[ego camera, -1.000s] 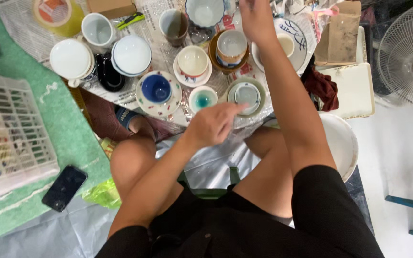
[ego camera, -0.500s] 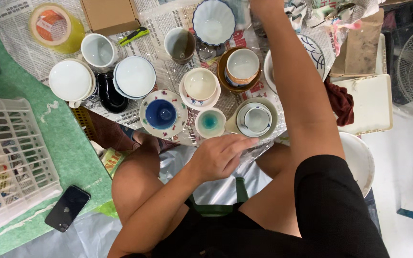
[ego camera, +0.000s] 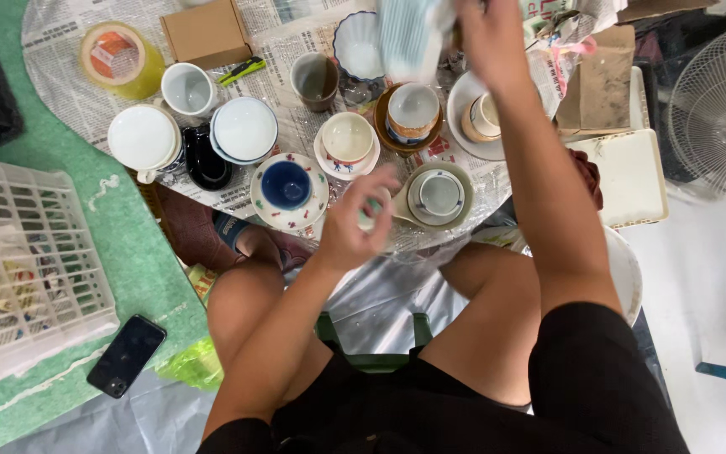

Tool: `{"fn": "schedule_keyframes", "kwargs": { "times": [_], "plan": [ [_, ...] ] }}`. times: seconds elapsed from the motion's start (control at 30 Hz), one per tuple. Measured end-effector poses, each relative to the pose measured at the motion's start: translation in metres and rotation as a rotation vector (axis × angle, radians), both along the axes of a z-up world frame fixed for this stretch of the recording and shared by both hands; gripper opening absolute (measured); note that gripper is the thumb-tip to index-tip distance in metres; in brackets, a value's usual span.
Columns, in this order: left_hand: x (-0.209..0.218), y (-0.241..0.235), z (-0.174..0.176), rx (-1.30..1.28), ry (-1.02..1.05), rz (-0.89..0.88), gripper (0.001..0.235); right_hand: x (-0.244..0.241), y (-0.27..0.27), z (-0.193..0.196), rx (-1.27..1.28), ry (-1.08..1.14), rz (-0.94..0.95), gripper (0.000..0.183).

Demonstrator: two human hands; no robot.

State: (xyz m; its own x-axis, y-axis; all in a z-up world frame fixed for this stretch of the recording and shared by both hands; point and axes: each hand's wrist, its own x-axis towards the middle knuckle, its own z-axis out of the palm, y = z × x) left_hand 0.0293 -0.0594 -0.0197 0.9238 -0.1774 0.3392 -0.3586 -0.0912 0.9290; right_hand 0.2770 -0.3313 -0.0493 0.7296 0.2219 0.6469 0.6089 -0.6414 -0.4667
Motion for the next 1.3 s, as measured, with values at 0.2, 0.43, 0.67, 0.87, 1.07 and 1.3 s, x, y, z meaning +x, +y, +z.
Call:
{"fn": "schedule_keyframes", "kwargs": {
  "times": [0.2,0.43,0.67,0.87,1.07,1.3],
  "plan": [
    [0.002,0.013,0.013,-0.218,-0.041,0.169,0.086,-0.19,0.079,0.076,0.11,0.545,0.031,0.03],
    [0.003,0.011,-0.024,-0.302,0.16,0.201,0.048,-0.26,0.096,0.062,0.899,0.925,0.024,0.037],
    [-0.01,0.022,-0.016,-0.088,0.139,0.324,0.036,-0.275,0.096,0.048,0.206,-0.137,-0.117,0.033],
    [-0.022,0.016,0.008,0.045,-0.067,0.108,0.032,-0.281,0.102,0.036,0.451,0.735,0.04,0.018],
    [-0.005,0.043,-0.019,-0.098,0.205,0.311,0.037,-0.274,0.071,0.038,0.499,0.604,-0.031,0.021],
    [0.022,0.137,-0.034,-1.002,0.161,0.446,0.055,-0.206,0.019,0.033,0.661,0.748,-0.091,0.016]
  ]
}}
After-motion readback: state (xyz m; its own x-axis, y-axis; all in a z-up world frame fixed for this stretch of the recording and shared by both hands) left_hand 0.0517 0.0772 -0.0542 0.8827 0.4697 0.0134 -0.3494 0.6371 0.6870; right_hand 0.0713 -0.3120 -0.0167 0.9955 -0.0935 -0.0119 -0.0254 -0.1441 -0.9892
